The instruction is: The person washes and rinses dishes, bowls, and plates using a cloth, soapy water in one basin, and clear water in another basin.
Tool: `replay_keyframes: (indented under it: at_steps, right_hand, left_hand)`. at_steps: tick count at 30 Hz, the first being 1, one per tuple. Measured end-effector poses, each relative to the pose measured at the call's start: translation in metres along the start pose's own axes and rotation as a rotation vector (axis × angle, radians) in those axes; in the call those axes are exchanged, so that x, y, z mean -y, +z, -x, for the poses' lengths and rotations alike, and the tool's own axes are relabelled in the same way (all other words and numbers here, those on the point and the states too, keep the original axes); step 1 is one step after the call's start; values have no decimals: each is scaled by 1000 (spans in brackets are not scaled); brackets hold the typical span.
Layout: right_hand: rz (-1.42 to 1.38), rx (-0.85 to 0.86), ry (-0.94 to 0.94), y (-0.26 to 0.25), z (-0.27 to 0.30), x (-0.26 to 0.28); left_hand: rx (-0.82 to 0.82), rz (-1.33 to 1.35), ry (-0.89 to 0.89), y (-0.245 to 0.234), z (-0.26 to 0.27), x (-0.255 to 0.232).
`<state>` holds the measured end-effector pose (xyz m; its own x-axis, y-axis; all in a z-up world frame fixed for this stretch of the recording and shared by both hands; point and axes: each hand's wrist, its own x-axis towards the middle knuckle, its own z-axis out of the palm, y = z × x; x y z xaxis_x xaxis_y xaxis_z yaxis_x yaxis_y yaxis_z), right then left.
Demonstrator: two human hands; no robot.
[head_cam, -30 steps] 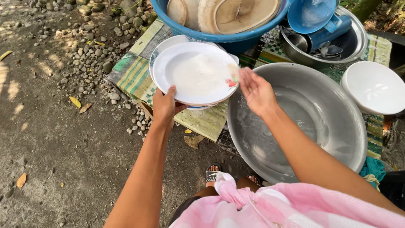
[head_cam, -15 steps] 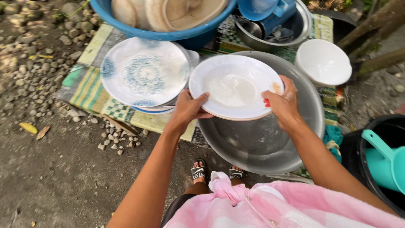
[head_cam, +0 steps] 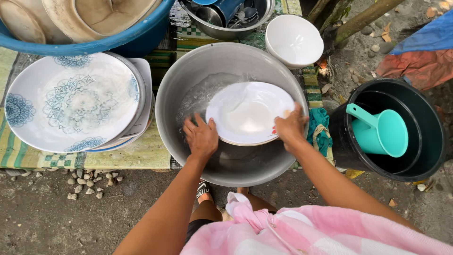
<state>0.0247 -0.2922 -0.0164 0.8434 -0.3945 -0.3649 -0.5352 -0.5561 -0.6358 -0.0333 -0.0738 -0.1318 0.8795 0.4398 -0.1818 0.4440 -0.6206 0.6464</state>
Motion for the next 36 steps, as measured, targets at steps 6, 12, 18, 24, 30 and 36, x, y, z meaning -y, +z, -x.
replay_keyframes:
  at_steps: [6, 12, 18, 24, 30, 36]
  right_hand:
    - [-123, 466, -216, 23, -35, -30]
    - [-624, -371, -436, -85, -129, -109]
    - [-1410, -154, 684, -177, -266, -232]
    - [-1146, 173, 579, -178, -354, -314]
    - [223, 408, 200, -206, -302, -333]
    - [-594, 392, 165, -267, -208, -298]
  left_hand:
    - [-50, -350, 227, -35, -6, -14]
    - [132, -143, 349, 11, 31, -79]
    - [132, 397, 439, 50, 67, -172]
    - [192, 666, 73, 79, 88, -257]
    - [59, 454, 166, 109, 93, -276]
    - [-9, 452, 72, 115, 109, -276]
